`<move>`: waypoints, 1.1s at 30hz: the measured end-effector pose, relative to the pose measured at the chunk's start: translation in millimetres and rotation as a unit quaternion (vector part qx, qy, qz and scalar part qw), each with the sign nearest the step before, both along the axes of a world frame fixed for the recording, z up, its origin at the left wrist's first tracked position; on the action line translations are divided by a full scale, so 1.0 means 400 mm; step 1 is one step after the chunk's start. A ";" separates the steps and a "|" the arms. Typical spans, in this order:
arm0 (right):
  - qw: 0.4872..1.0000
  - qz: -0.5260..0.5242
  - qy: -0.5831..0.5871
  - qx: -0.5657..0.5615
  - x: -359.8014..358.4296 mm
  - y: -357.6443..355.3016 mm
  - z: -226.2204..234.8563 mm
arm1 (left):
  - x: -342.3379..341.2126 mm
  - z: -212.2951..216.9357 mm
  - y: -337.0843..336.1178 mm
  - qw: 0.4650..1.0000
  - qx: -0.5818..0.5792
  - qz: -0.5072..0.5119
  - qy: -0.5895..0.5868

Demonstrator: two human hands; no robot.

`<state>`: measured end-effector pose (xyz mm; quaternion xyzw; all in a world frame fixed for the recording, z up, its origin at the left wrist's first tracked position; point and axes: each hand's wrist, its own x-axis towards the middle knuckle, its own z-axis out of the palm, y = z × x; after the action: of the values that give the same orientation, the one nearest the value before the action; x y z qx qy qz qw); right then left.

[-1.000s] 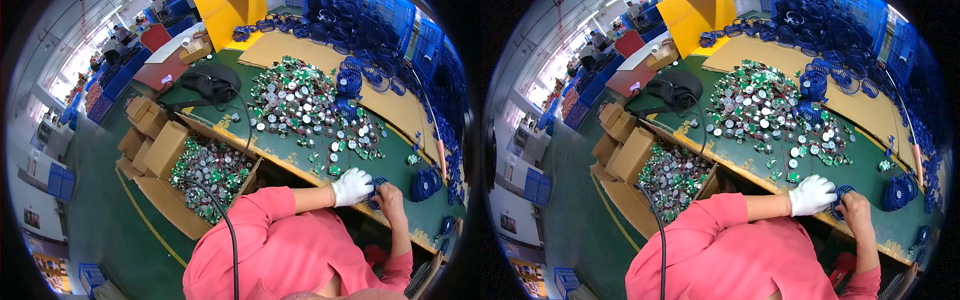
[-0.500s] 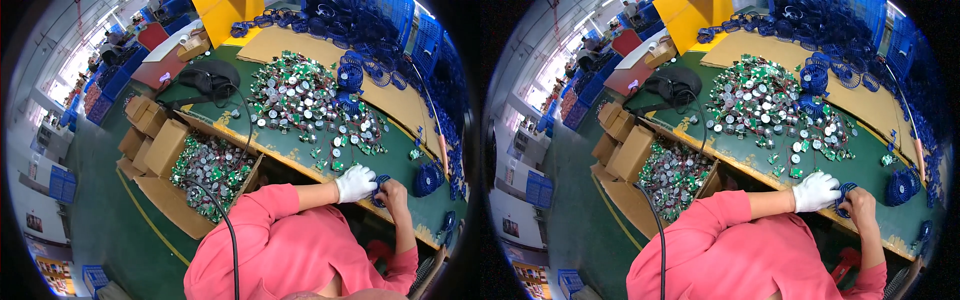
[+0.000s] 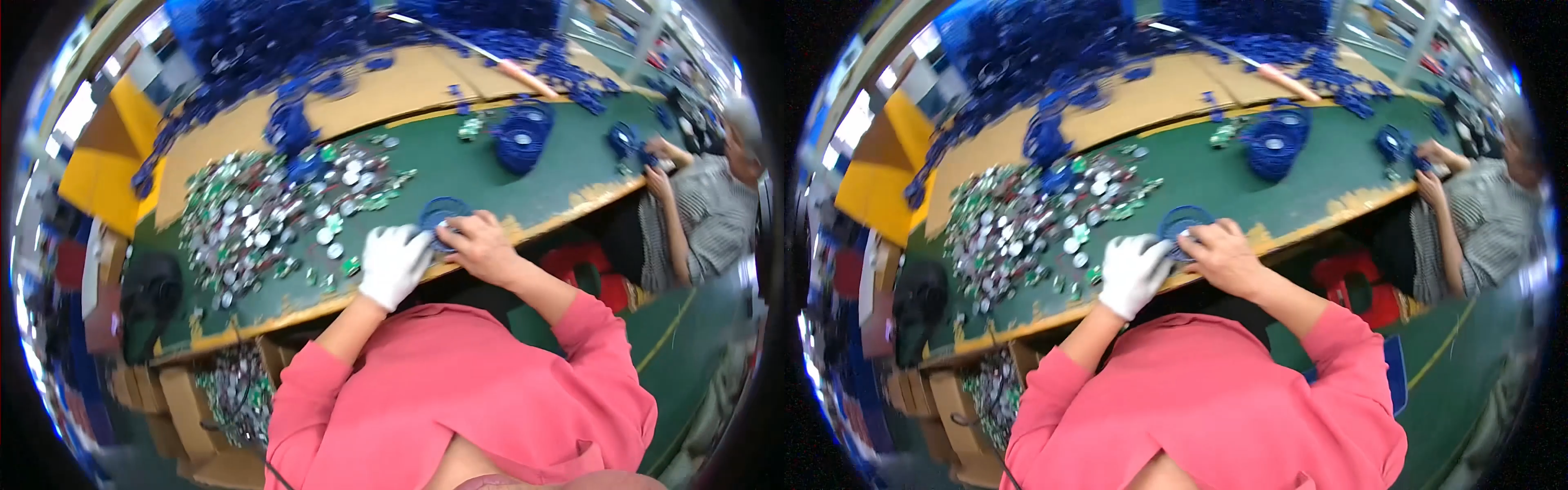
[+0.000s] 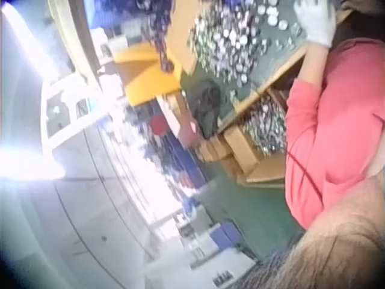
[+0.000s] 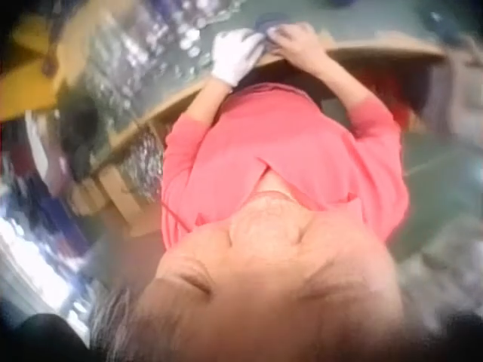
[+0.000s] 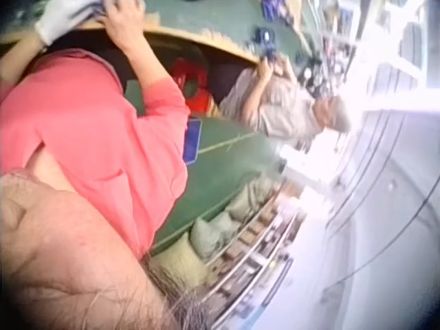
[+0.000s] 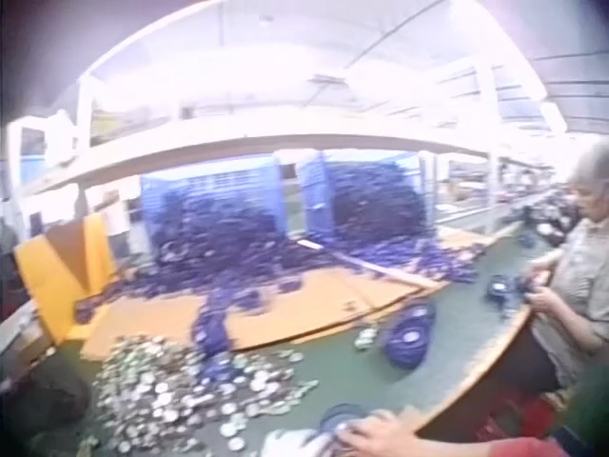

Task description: The person assembles mini fan parts by pulling plastic fan casings closer with a rod and inserting small electric motor assemblies into the fan casings by hand.

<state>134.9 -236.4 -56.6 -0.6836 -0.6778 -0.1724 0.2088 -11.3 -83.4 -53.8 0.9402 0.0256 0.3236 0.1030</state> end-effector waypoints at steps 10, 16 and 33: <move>0.977 -0.157 -0.101 0.100 0.185 -0.052 0.221 | -0.012 0.014 -0.020 0.997 -0.044 0.029 -0.053; 0.935 -0.313 -0.161 -0.044 0.323 0.029 0.197 | 0.009 0.024 -0.005 0.998 -0.064 0.003 -0.011; 0.852 -0.370 -0.202 -0.311 0.534 0.199 0.087 | 0.073 -0.005 0.061 0.987 -0.117 -0.070 -0.079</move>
<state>348.4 -156.7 -21.9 -0.8633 -0.4202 -0.1516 -0.2349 17.8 -59.0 -55.7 0.8926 -0.0110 0.3837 0.2364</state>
